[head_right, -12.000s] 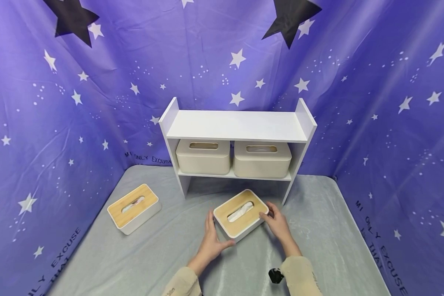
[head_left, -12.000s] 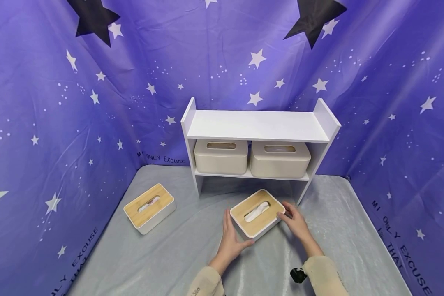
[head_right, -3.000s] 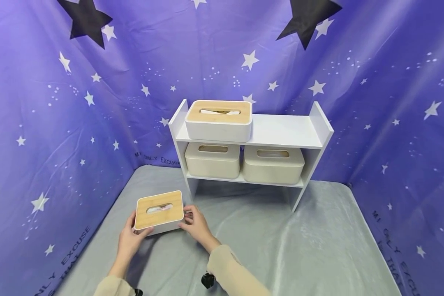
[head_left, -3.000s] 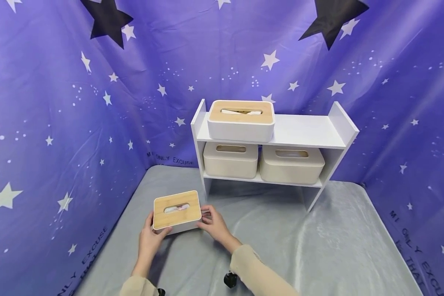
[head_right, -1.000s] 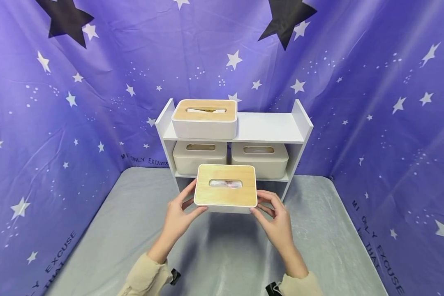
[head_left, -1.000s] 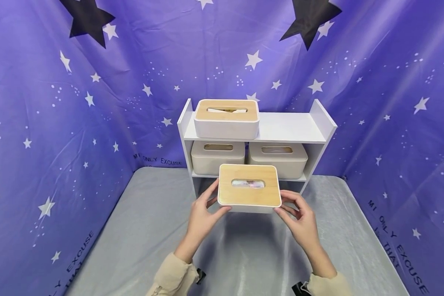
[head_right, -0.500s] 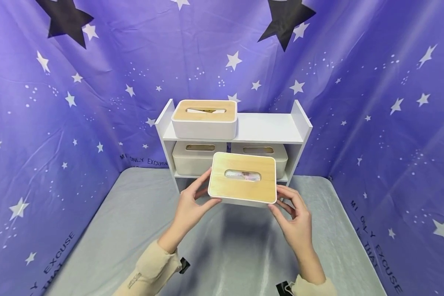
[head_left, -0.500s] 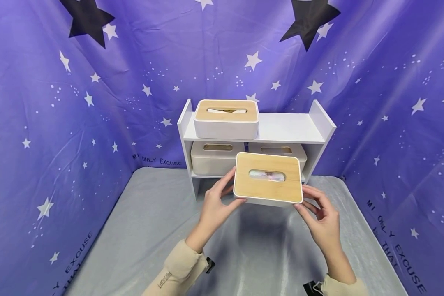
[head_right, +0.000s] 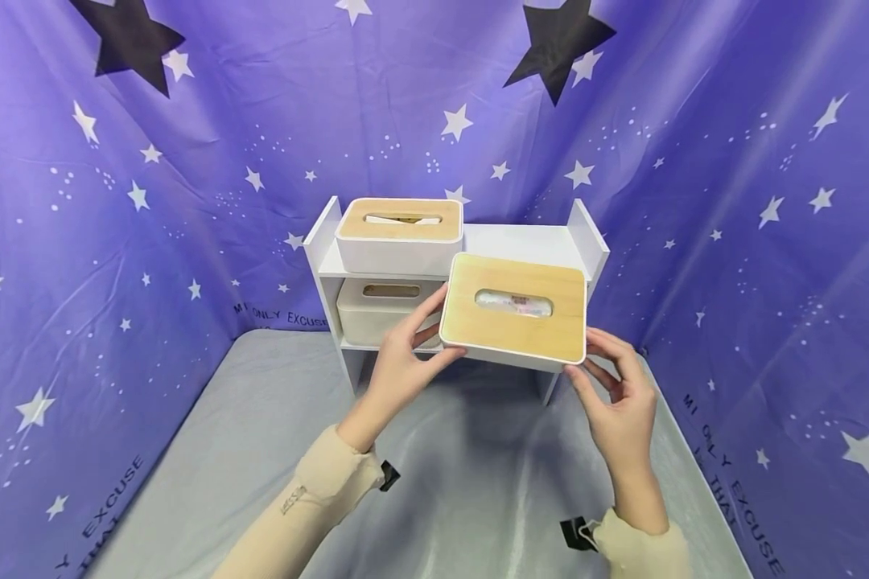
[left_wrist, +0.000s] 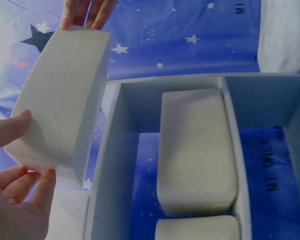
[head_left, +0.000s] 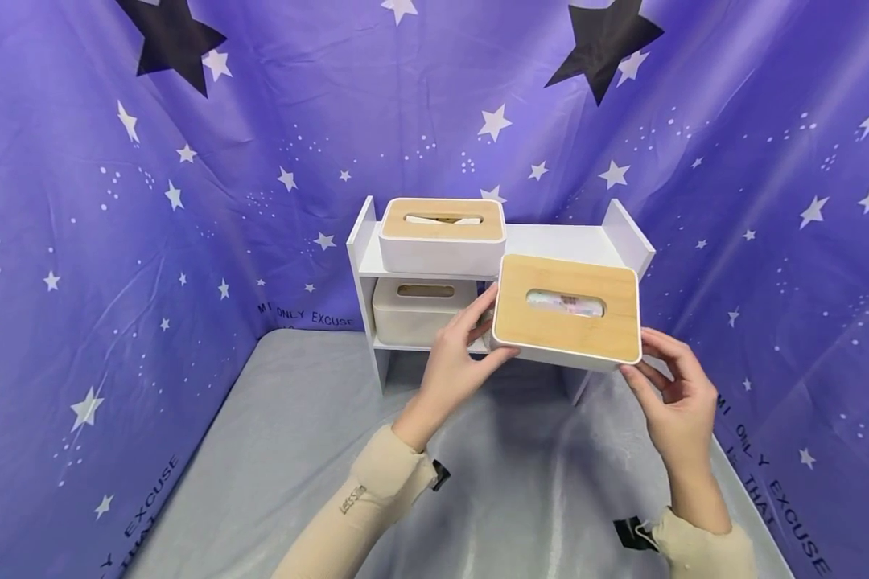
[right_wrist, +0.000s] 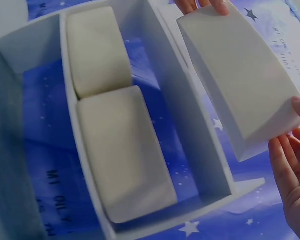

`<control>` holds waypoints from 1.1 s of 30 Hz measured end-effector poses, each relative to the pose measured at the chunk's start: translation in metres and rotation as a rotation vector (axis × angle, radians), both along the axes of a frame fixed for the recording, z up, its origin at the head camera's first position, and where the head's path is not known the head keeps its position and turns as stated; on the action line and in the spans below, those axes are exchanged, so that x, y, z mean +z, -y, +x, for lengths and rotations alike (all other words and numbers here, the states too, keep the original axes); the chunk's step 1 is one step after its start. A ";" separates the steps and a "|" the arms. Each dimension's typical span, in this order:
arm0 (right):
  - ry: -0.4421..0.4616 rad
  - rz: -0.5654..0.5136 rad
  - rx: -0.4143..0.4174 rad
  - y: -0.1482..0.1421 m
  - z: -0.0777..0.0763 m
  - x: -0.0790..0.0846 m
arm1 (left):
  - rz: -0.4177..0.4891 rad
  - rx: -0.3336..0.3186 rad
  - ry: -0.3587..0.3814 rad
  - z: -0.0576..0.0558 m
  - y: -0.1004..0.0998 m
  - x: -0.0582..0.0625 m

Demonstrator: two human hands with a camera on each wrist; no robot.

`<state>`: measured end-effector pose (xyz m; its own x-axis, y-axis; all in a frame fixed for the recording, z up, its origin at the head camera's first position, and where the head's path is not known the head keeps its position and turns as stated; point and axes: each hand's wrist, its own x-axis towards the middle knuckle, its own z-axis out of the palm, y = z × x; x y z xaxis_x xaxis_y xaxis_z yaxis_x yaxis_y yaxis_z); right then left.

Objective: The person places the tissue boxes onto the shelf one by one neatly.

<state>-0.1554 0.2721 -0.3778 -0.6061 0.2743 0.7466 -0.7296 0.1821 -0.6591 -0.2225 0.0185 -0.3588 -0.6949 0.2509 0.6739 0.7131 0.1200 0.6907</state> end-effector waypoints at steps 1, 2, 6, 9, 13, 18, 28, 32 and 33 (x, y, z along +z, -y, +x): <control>0.004 0.000 -0.015 -0.001 -0.001 0.004 | 0.002 -0.005 -0.002 -0.002 -0.003 0.003; 0.016 0.015 -0.043 -0.003 -0.003 0.007 | 0.003 -0.011 0.001 -0.005 -0.005 0.006; 0.059 0.061 -0.123 -0.007 -0.011 0.017 | -0.017 0.004 0.024 -0.014 -0.013 0.014; 0.078 0.071 -0.156 -0.010 -0.018 0.021 | -0.044 0.015 0.046 -0.021 -0.017 0.017; 0.104 0.064 -0.208 -0.011 -0.030 0.026 | -0.061 0.032 0.035 -0.029 -0.022 0.019; 0.142 0.036 -0.301 -0.011 -0.048 0.036 | -0.024 0.081 0.016 -0.035 -0.034 0.026; 0.105 0.002 -0.490 -0.004 -0.086 0.053 | -0.090 0.344 -0.023 -0.046 -0.053 0.033; 0.091 0.070 -0.519 0.001 -0.095 0.050 | -0.134 0.383 -0.048 -0.046 -0.055 0.030; 0.093 0.085 -0.511 0.002 -0.095 0.049 | -0.144 0.381 -0.050 -0.045 -0.055 0.029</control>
